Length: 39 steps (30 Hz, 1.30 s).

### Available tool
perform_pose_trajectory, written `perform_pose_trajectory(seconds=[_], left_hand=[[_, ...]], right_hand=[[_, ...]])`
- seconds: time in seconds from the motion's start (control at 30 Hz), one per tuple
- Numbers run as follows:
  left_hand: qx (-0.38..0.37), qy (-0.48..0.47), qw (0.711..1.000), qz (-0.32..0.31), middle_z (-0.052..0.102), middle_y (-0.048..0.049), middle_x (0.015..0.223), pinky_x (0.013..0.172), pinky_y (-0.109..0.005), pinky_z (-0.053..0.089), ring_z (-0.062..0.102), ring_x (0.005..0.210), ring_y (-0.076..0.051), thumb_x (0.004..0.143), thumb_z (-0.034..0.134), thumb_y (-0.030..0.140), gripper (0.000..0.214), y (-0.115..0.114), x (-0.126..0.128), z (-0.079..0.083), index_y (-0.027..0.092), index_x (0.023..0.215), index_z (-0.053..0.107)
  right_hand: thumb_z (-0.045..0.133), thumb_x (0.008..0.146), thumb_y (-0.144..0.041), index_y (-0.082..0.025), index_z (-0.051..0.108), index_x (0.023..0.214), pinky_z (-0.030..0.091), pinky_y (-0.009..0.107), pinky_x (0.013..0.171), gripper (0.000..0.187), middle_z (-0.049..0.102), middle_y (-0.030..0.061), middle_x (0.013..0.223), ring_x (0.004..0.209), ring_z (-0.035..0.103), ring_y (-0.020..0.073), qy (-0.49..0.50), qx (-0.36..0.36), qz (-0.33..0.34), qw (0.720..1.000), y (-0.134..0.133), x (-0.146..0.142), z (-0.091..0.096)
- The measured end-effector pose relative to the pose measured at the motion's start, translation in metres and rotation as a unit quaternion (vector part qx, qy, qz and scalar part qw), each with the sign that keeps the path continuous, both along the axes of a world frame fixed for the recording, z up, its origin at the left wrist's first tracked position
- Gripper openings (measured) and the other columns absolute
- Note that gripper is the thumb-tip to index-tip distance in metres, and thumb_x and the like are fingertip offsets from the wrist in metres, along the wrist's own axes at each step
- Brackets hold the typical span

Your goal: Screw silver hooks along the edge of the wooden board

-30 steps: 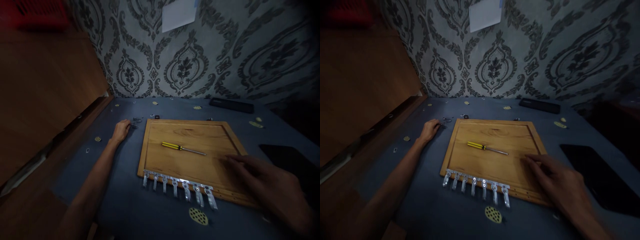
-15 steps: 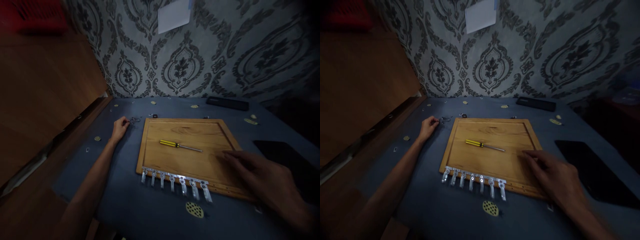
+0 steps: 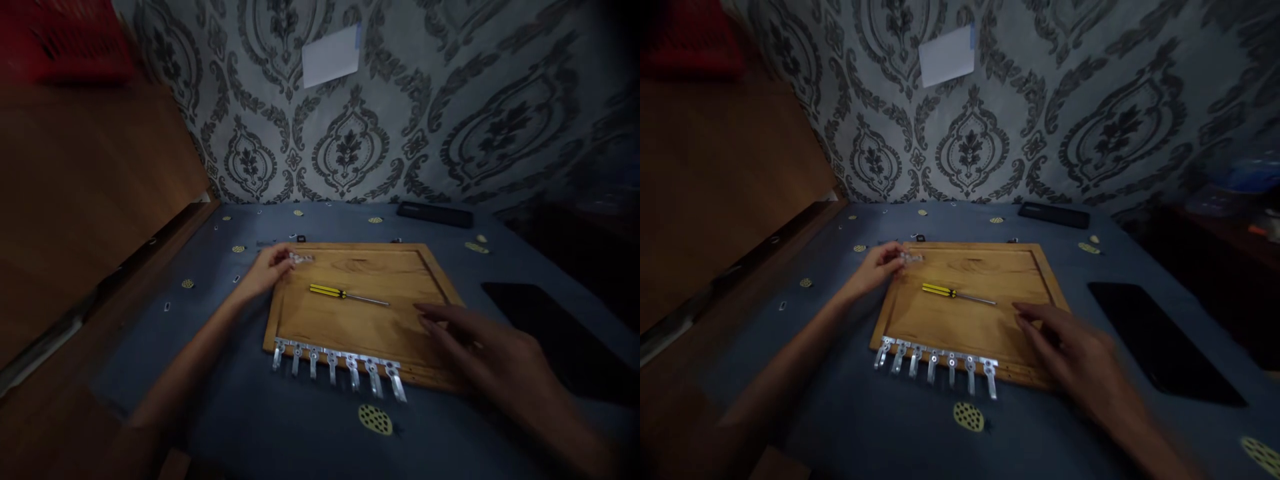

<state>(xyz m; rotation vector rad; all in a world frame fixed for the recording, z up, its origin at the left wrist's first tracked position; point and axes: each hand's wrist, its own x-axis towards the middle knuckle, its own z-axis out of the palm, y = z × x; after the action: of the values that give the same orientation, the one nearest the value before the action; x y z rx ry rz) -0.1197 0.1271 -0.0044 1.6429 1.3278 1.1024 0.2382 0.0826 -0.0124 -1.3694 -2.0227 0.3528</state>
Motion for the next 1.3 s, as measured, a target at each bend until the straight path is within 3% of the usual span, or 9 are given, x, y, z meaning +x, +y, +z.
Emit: perform_pose_trajectory(seconds=[0.1,0.27,0.4,0.6,0.83,1.0,1.13,1.2,1.3], left_hand=[[0.003,-0.005,0.997,-0.072,0.065,-0.0008,0.08,0.063,-0.023,0.046,0.059,0.071,-0.014,0.085,0.07,0.029,0.018,-0.026,0.037,0.014,0.017,0.098,0.07],[-0.022,-0.025,0.989,-0.147,0.058,0.0008,0.076,0.061,-0.023,0.039,0.052,0.067,-0.012,0.088,0.064,0.034,0.026,-0.057,0.075,0.02,0.016,0.107,0.067],[-0.042,-0.061,0.985,-0.157,0.057,0.0013,0.08,0.067,-0.023,0.042,0.054,0.072,-0.011,0.089,0.065,0.031,0.029,-0.064,0.086,0.02,0.016,0.114,0.062],[-0.059,-0.067,0.983,-0.163,0.059,0.0013,0.078,0.066,-0.024,0.046,0.056,0.07,-0.011,0.088,0.068,0.029,0.026,-0.068,0.093,0.024,0.017,0.11,0.063],[-0.047,-0.039,0.984,-0.167,0.064,0.001,0.08,0.065,-0.021,0.048,0.06,0.071,-0.011,0.089,0.069,0.027,0.023,-0.075,0.103,0.03,0.018,0.109,0.066],[0.038,-0.001,0.994,-0.1,0.071,-0.0018,0.091,0.078,-0.024,0.053,0.067,0.084,-0.013,0.089,0.072,0.028,0.021,-0.073,0.099,0.031,0.018,0.108,0.067],[0.109,0.076,0.989,-0.064,0.07,-0.0006,0.095,0.079,-0.023,0.052,0.066,0.089,-0.012,0.093,0.067,0.024,0.009,-0.083,0.102,0.051,0.021,0.101,0.07],[0.143,0.125,0.976,-0.104,0.07,0.0004,0.095,0.078,-0.023,0.051,0.066,0.088,-0.012,0.096,0.062,0.018,0.011,-0.098,0.111,0.066,0.023,0.101,0.07],[0.172,0.165,0.941,-0.239,0.072,0.0002,0.101,0.08,-0.026,0.055,0.068,0.096,-0.015,0.098,0.056,0.016,0.023,-0.139,0.121,0.076,0.03,0.108,0.071]], right_hand=[[0.057,0.091,-0.052,-0.027,0.072,0.113,0.058,0.032,0.058,0.037,0.079,0.0089,0.091,0.069,0.073,0.0228,0.054,-0.012,0.093,0.994,-0.007,-0.004,0.003],[0.055,0.098,-0.041,-0.026,0.069,0.121,0.06,0.029,0.061,0.031,0.078,0.0063,0.093,0.067,0.072,0.018,0.086,0.021,0.163,0.983,-0.019,-0.015,0.003],[0.056,0.099,-0.026,-0.023,0.069,0.119,0.058,0.026,0.065,0.024,0.077,0.0058,0.097,0.08,0.074,0.0166,0.093,0.031,0.206,0.974,-0.025,-0.024,0.007],[0.061,0.097,-0.022,-0.021,0.072,0.108,0.055,0.024,0.063,0.015,0.076,0.0037,0.09,0.073,0.07,0.0135,0.15,0.043,0.198,0.968,-0.028,-0.027,0.011],[0.067,0.094,-0.025,-0.02,0.076,0.098,0.051,0.021,0.06,0.011,0.073,-0.0008,0.075,0.063,0.066,0.0103,0.228,0.014,0.253,0.94,-0.031,-0.027,0.011],[0.072,0.091,-0.031,-0.017,0.074,0.088,0.05,0.019,0.052,0.014,0.071,-0.0022,0.072,0.054,0.064,0.008,0.311,-0.044,0.223,0.923,-0.029,-0.021,0.019],[0.078,0.085,-0.043,-0.016,0.069,0.079,0.047,0.018,0.048,0.028,0.062,-0.0056,0.061,0.048,0.06,0.0067,0.379,-0.059,0.161,0.909,-0.024,-0.016,0.026],[0.08,0.081,-0.047,-0.016,0.068,0.076,0.046,0.018,0.047,0.034,0.06,-0.0059,0.059,0.046,0.059,0.006,0.393,-0.066,0.149,0.905,-0.021,-0.014,0.027],[0.082,0.077,-0.052,-0.016,0.065,0.072,0.044,0.018,0.044,0.04,0.06,-0.0055,0.059,0.044,0.056,0.0057,0.392,-0.085,0.136,0.906,-0.014,-0.013,0.021]])
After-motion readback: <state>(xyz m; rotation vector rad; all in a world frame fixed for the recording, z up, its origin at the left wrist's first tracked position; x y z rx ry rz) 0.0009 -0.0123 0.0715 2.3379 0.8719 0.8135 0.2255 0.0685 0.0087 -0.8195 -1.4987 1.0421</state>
